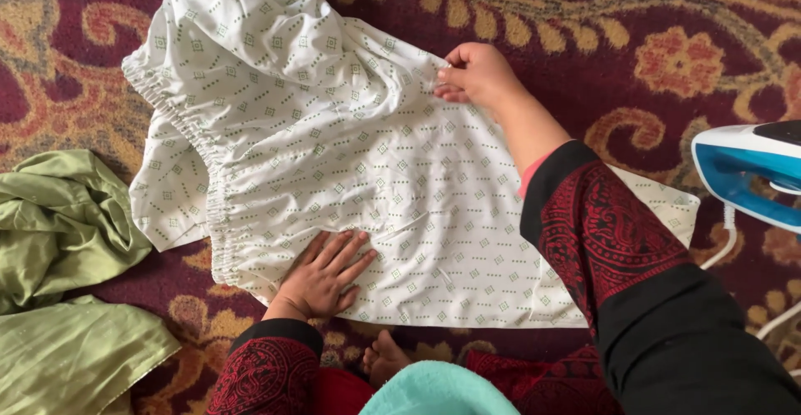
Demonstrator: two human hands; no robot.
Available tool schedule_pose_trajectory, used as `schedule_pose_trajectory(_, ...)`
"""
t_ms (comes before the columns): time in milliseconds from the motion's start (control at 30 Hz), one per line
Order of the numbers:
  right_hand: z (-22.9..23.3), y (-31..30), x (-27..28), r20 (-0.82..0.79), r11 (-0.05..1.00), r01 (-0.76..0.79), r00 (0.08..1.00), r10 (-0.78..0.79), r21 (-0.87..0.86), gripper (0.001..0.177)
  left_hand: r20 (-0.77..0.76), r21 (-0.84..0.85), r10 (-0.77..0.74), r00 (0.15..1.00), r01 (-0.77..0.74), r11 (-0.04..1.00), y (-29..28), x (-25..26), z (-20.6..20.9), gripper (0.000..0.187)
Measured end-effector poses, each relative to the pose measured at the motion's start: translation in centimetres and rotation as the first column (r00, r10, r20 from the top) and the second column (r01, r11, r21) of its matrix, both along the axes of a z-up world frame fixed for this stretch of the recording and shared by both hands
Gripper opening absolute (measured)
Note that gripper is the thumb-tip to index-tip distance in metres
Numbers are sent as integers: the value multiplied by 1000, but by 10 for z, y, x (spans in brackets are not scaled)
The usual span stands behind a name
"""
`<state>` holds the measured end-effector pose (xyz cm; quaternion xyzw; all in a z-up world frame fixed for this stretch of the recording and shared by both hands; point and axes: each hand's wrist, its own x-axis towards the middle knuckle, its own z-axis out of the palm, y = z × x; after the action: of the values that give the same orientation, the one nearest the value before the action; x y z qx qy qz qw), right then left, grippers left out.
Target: The person irons a white patterned garment on a patterned carpet. They smooth the fabric with their hands, use a blue and white iron to press the material, and repeatedly reposition the garment to iron different sections.
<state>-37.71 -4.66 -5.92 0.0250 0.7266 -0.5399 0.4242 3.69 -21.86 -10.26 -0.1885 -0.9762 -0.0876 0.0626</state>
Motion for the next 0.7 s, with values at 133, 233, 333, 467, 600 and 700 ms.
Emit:
schedule_pose_trajectory(133,-32,14,15,-345,1000,-25,938,23,-2,26,11,0,6,1000,-6,1000,-2,0,0,68)
schedule_pose_trajectory(233,-18,45,51,-706,989,-26,702,-87,-148,34,17,6,10,1000,-11,1000,0,-3,1,67)
schedule_pose_trajectory(333,-24,77,92,-950,991,-91,285,125,103,29,55,41,59,997,-61,997,1,-8,-9,73)
schedule_pose_trajectory(467,-32,79,123,-764,834,-147,343,547,532,64,-124,-48,674,728,-683,729,-54,-36,-23,73)
schedule_pose_trajectory(600,-36,46,121,-704,780,-176,346,620,600,76,177,177,931,320,-941,290,-135,-46,-13,67)
schedule_pose_trajectory(700,-23,17,122,-621,725,-203,398,675,658,76,596,-31,800,65,-994,104,-161,-56,-11,87)
